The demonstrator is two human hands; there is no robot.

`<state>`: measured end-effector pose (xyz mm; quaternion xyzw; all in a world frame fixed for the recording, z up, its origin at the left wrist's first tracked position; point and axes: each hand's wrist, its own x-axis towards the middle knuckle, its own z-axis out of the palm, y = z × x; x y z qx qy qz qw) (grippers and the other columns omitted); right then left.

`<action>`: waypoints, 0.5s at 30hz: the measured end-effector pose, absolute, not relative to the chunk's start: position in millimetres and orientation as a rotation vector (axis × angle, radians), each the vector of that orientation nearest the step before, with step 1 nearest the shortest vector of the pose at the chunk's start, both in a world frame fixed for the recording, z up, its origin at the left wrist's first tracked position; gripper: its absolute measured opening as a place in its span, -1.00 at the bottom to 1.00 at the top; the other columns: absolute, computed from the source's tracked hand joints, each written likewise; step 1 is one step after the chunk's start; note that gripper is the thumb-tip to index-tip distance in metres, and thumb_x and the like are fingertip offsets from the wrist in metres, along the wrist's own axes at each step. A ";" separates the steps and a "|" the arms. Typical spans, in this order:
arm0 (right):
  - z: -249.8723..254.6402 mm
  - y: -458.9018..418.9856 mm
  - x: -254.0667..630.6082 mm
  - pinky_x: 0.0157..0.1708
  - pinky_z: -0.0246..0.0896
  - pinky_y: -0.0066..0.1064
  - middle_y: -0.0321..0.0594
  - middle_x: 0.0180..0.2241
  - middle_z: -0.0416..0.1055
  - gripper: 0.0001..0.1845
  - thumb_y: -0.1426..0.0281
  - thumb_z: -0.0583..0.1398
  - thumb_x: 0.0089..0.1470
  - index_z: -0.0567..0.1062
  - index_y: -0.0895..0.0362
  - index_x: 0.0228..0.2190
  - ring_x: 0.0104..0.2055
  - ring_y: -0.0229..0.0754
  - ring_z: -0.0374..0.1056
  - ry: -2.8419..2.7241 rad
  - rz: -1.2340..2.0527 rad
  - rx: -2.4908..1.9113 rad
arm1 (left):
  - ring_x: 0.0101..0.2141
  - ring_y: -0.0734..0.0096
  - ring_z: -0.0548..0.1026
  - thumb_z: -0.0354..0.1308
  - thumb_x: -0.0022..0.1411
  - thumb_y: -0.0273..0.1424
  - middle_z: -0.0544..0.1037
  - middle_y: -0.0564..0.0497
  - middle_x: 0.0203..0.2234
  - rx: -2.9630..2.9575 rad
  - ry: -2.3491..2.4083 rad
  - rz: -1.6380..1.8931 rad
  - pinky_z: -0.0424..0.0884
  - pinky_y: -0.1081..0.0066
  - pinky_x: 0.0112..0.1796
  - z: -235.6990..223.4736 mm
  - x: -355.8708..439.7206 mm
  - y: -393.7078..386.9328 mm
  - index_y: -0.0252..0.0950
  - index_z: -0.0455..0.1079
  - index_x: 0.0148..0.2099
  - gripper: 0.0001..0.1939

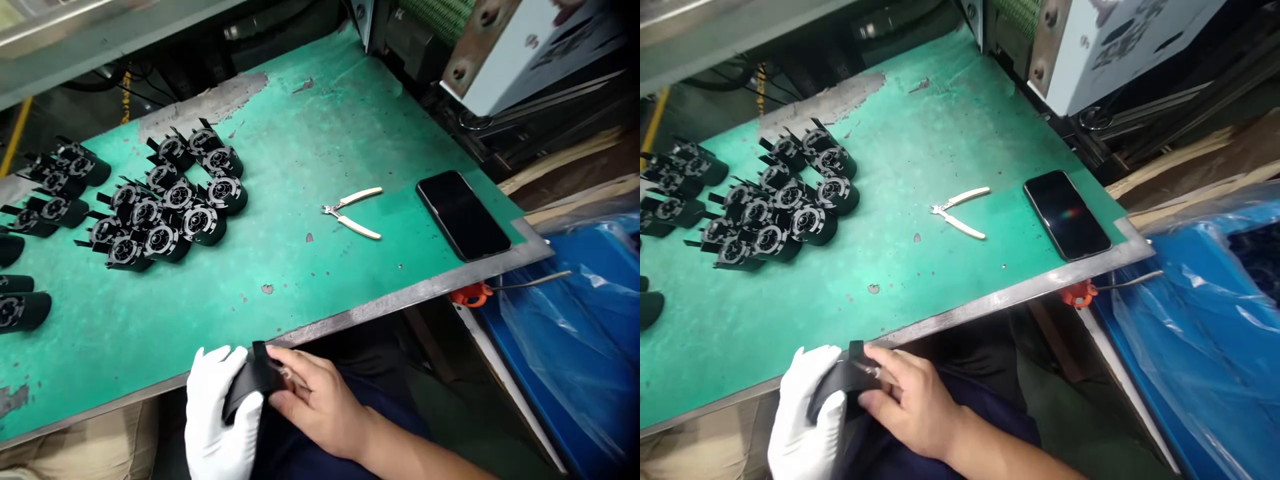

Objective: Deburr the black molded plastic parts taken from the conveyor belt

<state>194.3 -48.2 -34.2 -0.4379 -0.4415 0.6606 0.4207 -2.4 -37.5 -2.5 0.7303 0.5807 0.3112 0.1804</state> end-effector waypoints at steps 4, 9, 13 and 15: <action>-26.6 -38.0 201.7 0.11 0.29 -0.25 -0.09 -0.05 0.52 -0.58 0.19 0.13 0.36 0.52 0.07 0.13 -0.02 -0.07 0.43 -1.090 1.441 -1.205 | 0.29 -0.19 0.31 -0.08 0.40 0.10 0.40 -0.21 0.23 1.790 1.579 0.945 0.32 -0.25 0.25 28.9 -2.3 -37.8 -0.15 0.24 0.36 -0.34; -14.9 -20.6 196.3 -0.29 0.31 -0.40 -0.22 -0.35 0.47 -0.49 -0.02 0.14 0.31 0.58 0.15 -0.08 -0.34 -0.19 0.30 -0.895 1.772 -1.101 | 0.29 -0.29 0.31 0.10 0.17 0.29 0.24 -0.31 0.34 1.669 1.535 0.772 0.59 -0.08 0.05 49.4 1.0 -23.8 -0.14 -0.04 0.49 0.03; -10.0 -13.9 182.3 -0.28 0.27 -0.40 -0.29 -0.42 0.40 -0.49 -0.05 0.18 0.27 0.58 0.16 -0.29 -0.34 -0.21 0.29 -0.907 1.923 -0.951 | 0.18 -0.18 0.47 0.34 0.11 0.13 0.33 -0.29 0.30 1.747 1.386 0.613 0.62 0.02 0.02 46.6 8.5 -20.2 -0.09 -0.11 0.51 0.10; -11.4 -14.9 181.5 -0.27 0.26 -0.39 -0.28 -0.40 0.40 -0.49 -0.05 0.17 0.28 0.55 0.16 -0.33 -0.32 -0.20 0.30 -0.976 1.907 -0.976 | 0.15 -0.12 0.50 0.36 0.18 -0.05 0.39 -0.25 0.25 1.875 1.427 0.626 0.60 0.01 0.04 42.6 9.2 -21.5 -0.09 -0.06 0.49 -0.01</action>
